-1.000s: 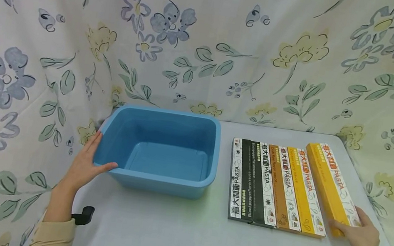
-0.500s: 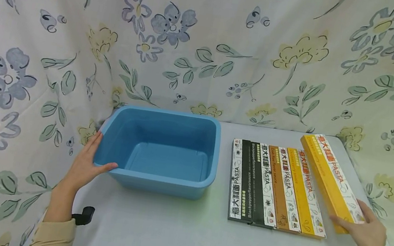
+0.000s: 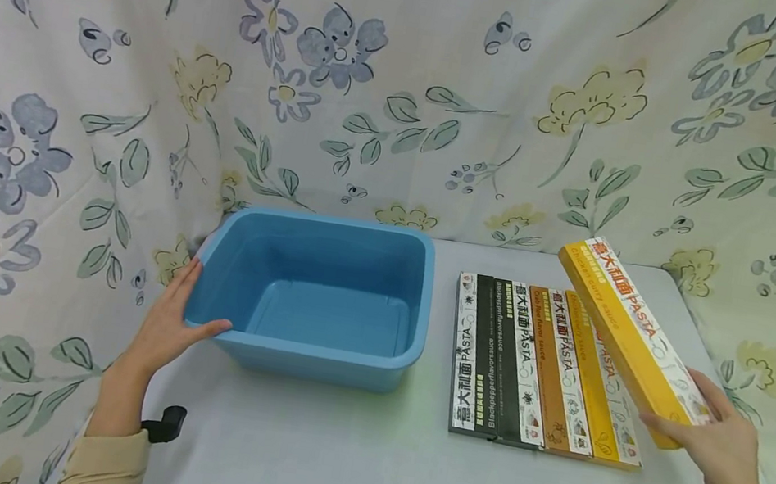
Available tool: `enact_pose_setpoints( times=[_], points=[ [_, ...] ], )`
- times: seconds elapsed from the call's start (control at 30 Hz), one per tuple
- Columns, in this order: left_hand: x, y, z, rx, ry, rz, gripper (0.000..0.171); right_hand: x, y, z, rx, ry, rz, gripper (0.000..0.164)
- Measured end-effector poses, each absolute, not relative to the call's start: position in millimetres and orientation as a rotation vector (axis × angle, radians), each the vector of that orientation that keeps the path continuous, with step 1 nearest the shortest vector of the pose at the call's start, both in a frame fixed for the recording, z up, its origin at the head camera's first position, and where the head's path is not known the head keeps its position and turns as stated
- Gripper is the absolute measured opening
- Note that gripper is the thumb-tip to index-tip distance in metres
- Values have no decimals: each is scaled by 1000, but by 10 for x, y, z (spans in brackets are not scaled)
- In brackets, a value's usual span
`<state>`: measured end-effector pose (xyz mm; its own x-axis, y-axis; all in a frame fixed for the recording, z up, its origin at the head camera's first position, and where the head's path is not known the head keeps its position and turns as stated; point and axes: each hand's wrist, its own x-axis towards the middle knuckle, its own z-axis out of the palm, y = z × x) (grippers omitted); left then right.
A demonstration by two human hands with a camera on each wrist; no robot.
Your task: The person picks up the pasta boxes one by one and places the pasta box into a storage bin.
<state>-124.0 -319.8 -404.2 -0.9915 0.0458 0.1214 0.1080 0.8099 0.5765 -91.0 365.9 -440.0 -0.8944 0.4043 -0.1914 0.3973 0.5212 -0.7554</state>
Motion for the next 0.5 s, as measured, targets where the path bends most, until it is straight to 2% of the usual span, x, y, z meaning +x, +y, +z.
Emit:
enact_pose_setpoints(
  times=[0.5],
  points=[
    [-1247, -3199, -4046, -133, -2884, -963, 107, -934, 3431, -4246, -348, -2764, 1372, 99]
  ],
)
